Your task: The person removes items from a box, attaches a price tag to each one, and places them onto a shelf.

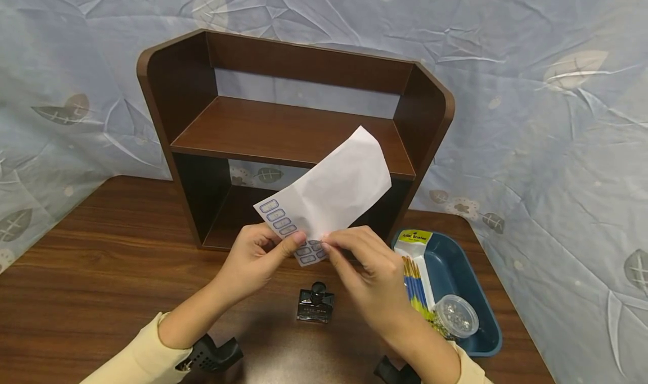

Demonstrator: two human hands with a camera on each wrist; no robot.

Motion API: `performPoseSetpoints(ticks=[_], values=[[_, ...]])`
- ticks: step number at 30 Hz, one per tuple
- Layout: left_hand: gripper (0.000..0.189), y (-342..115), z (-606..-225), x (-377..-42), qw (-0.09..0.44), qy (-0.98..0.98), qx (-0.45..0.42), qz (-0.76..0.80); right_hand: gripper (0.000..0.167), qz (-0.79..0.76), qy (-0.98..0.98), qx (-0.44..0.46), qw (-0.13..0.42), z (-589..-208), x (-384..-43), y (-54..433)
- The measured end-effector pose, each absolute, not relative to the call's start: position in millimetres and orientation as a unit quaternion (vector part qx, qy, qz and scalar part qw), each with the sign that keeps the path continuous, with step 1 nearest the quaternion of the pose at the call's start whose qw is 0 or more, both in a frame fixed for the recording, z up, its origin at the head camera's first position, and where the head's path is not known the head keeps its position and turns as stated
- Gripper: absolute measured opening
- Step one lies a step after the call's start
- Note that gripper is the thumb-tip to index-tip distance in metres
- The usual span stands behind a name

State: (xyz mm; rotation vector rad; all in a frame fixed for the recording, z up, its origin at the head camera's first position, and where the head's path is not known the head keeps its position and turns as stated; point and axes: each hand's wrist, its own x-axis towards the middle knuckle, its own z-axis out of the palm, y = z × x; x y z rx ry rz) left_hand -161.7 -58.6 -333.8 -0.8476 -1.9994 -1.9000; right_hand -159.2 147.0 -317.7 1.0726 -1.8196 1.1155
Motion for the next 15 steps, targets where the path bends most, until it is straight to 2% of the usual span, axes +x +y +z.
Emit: performPoseSetpoints(ticks=[9, 15], values=[[0.020, -64, -332, -161, 0.128, -0.699, -0.276, -0.647, 0.023, 0.489, -0.713, 0.387, 0.319, -319, -157, 147], [0.018, -77, -337, -162, 0.139, -0.724, -0.265, -0.622, 0.024, 0.518, -0.721, 0.359, 0.289, -320, -157, 151]])
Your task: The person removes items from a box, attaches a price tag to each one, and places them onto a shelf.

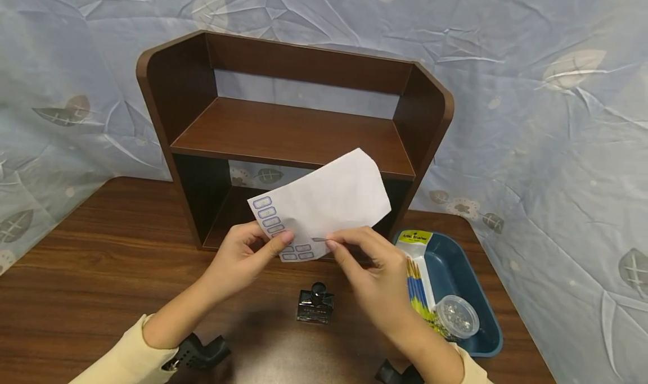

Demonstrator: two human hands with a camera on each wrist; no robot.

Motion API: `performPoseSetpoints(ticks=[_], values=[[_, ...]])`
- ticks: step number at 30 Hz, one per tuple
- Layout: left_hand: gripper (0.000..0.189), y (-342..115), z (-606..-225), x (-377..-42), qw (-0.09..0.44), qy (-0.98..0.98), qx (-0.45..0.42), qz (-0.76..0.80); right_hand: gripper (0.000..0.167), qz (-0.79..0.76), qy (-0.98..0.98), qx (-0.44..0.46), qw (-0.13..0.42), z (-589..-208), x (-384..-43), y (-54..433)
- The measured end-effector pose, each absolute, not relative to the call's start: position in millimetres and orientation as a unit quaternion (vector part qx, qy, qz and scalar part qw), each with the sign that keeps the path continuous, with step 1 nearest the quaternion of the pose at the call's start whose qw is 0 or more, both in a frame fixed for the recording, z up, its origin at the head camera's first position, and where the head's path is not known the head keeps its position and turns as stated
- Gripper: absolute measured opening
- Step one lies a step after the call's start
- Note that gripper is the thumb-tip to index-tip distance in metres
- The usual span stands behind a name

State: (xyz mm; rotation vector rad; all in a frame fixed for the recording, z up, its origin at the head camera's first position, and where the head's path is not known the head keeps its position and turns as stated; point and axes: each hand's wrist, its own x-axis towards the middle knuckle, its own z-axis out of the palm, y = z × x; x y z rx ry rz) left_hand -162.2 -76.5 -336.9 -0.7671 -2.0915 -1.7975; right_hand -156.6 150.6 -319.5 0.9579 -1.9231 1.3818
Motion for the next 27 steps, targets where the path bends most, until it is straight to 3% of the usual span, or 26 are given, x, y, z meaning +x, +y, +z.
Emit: performPoseSetpoints(ticks=[7, 27], values=[[0.018, -99, -356, -167, 0.127, -0.747, -0.240, -0.607, 0.024, 0.533, -0.719, 0.358, 0.266, -322, -157, 152], [0.030, -175, -405, -151, -0.008, -0.780, -0.151, -0.607, 0.022, 0.530, -0.761, 0.320, 0.195, -328, -151, 154]])
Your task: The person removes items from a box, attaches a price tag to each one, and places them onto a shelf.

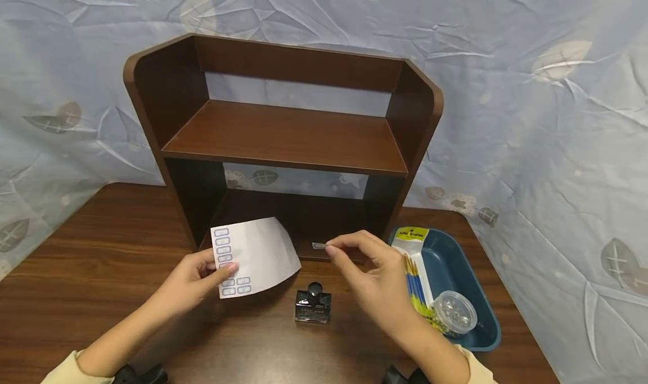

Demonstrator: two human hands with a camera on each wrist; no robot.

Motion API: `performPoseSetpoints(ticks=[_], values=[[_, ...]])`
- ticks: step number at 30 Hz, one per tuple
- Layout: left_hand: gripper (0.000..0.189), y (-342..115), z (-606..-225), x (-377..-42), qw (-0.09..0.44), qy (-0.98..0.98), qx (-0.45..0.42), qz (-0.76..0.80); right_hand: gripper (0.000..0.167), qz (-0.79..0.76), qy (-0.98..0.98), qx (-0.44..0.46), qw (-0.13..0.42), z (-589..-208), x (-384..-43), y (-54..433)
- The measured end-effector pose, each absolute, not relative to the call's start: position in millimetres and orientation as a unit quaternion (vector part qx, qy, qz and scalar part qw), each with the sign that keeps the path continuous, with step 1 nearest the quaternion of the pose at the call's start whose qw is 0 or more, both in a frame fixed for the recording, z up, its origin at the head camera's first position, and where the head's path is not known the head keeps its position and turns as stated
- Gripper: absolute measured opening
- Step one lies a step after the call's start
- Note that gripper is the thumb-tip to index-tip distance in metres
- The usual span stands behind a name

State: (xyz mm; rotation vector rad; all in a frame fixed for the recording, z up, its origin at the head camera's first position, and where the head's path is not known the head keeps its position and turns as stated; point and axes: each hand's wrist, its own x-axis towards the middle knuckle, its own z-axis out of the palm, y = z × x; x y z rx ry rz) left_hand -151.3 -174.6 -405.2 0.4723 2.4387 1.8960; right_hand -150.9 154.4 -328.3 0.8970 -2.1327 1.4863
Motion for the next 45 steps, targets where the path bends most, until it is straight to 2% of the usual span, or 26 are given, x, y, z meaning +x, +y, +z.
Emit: performPoseSetpoints(ticks=[8, 13, 20, 26, 33, 40, 45], values=[[0.055, -200, -416, -142, 0.076, 0.763, 0.094, 0.635, 0.017, 0.546, -0.759, 0.306, 0.179, -334, -152, 156], [0.057, -207, -422, -137, 0.095, 0.772, 0.072, 0.624, 0.017, 0.567, -0.749, 0.298, 0.169, -336, -152, 156], [0.052, -212, -428, -134, 0.055, 0.849, 0.036, 0.524, 0.016, 0.578, -0.749, 0.285, 0.152, -337, -151, 157], [0.058, -214, -430, -133, 0.042, 0.895, 0.028, 0.444, 0.016, 0.578, -0.751, 0.283, 0.144, -338, -150, 157], [0.076, -217, -432, -132, 0.020, 0.931, 0.031, 0.363, 0.017, 0.576, -0.755, 0.280, 0.139, -340, -149, 156], [0.098, -217, -432, -132, 0.024, 0.951, 0.027, 0.307, 0.015, 0.584, -0.749, 0.283, 0.133, -342, -148, 155], [0.103, -220, -431, -134, 0.042, 0.960, 0.009, 0.277, 0.014, 0.577, -0.759, 0.277, 0.122, -344, -147, 156]])
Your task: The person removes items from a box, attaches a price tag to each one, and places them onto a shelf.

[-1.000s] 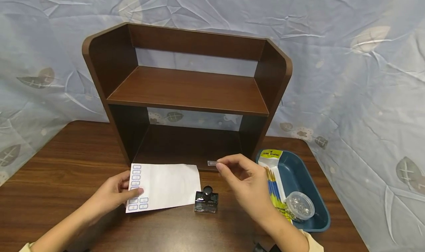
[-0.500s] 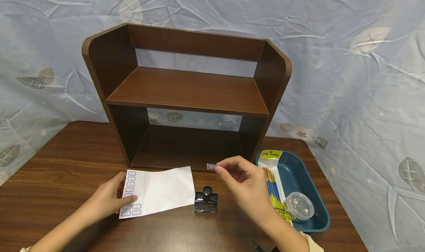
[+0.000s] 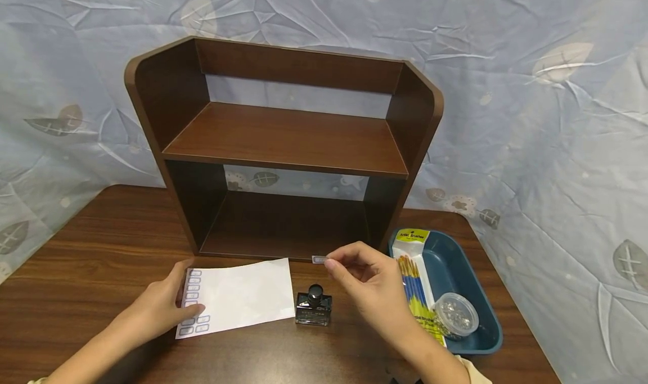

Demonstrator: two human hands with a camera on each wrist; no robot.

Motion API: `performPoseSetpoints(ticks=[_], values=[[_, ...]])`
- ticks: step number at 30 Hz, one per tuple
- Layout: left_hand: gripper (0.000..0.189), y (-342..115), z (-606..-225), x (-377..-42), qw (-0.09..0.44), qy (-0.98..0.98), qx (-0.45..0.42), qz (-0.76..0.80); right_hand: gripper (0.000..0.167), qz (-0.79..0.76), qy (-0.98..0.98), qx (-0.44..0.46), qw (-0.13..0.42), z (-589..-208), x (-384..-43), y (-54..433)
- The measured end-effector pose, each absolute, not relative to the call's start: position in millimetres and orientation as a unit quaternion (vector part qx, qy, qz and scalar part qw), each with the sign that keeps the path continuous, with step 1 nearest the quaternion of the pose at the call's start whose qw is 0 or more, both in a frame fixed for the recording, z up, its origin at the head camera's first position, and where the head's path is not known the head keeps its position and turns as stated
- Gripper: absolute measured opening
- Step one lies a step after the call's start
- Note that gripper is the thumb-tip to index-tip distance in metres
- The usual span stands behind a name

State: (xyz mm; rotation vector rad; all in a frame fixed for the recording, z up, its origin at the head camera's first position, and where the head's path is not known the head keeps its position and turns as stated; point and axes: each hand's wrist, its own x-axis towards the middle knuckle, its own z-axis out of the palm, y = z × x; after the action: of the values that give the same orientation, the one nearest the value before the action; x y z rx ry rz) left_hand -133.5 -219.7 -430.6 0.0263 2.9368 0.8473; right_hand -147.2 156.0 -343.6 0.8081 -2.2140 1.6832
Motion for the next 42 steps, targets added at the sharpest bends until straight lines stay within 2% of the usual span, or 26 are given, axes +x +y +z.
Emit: performPoseSetpoints(ticks=[4, 8, 12, 17, 20, 26, 30, 42], values=[[0.103, -222, -429, -134, 0.059, 0.964, -0.007, 0.260, 0.013, 0.573, -0.765, 0.268, 0.119, -344, -147, 157], [0.100, -222, -427, -133, 0.053, 0.970, -0.016, 0.236, 0.012, 0.578, -0.763, 0.267, 0.115, -344, -147, 157], [0.088, -218, -425, -133, 0.009, 0.976, -0.015, 0.215, 0.012, 0.580, -0.762, 0.265, 0.111, -345, -147, 158], [0.059, -207, -422, -133, -0.072, 0.967, 0.019, 0.242, 0.010, 0.586, -0.762, 0.258, 0.102, -346, -147, 159], [0.043, -199, -421, -135, -0.101, 0.953, 0.061, 0.280, 0.009, 0.588, -0.762, 0.252, 0.095, -347, -146, 159], [0.027, -185, -420, -143, -0.135, 0.916, 0.163, 0.341, 0.007, 0.596, -0.759, 0.251, 0.081, -350, -145, 161], [0.021, -175, -419, -146, -0.130, 0.892, 0.212, 0.377, 0.007, 0.598, -0.759, 0.247, 0.075, -354, -143, 163], [0.021, -134, -419, -158, -0.044, 0.838, 0.295, 0.457, 0.005, 0.601, -0.762, 0.231, 0.067, -364, -141, 166]])
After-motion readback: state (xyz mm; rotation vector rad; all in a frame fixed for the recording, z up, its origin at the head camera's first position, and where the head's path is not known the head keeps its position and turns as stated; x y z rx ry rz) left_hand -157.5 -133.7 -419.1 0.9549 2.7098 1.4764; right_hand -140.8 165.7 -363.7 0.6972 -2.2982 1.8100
